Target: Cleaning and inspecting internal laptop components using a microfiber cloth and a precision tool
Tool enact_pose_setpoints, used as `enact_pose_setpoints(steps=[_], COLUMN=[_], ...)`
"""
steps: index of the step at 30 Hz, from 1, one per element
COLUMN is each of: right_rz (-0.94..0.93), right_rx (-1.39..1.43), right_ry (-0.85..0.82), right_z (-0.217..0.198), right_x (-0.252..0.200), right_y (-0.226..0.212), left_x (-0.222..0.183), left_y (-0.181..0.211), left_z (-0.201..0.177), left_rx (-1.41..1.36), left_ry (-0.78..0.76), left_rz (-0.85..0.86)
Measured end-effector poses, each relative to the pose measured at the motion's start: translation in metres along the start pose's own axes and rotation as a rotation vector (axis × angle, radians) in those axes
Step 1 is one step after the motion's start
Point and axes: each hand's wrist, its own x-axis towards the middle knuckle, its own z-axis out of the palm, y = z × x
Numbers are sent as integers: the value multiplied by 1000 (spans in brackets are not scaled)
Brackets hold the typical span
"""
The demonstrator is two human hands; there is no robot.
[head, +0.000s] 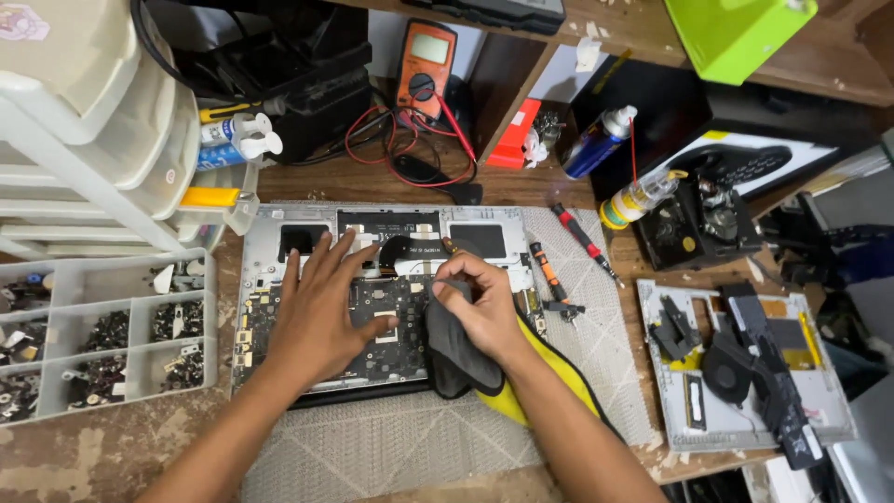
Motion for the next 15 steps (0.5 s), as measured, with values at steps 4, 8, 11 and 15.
enact_pose_setpoints(steps=[4, 8, 11, 15], right_rz=[6, 15, 16, 14], right_rx=[-4, -2, -2, -12], right_ry=[-18, -23, -24, -32], right_z=[-4, -2, 0, 0], right_x=[0, 0, -1, 0], right_y=[5, -1, -5, -6], left_x=[3, 2, 2, 1], left_y=[-1, -5, -6, -6], left_z=[3, 3, 1, -4], left_rx=[27, -19, -56, -104], left_ry=[-22, -49, -53, -61], left_rz=[-25, -38, -32, -16])
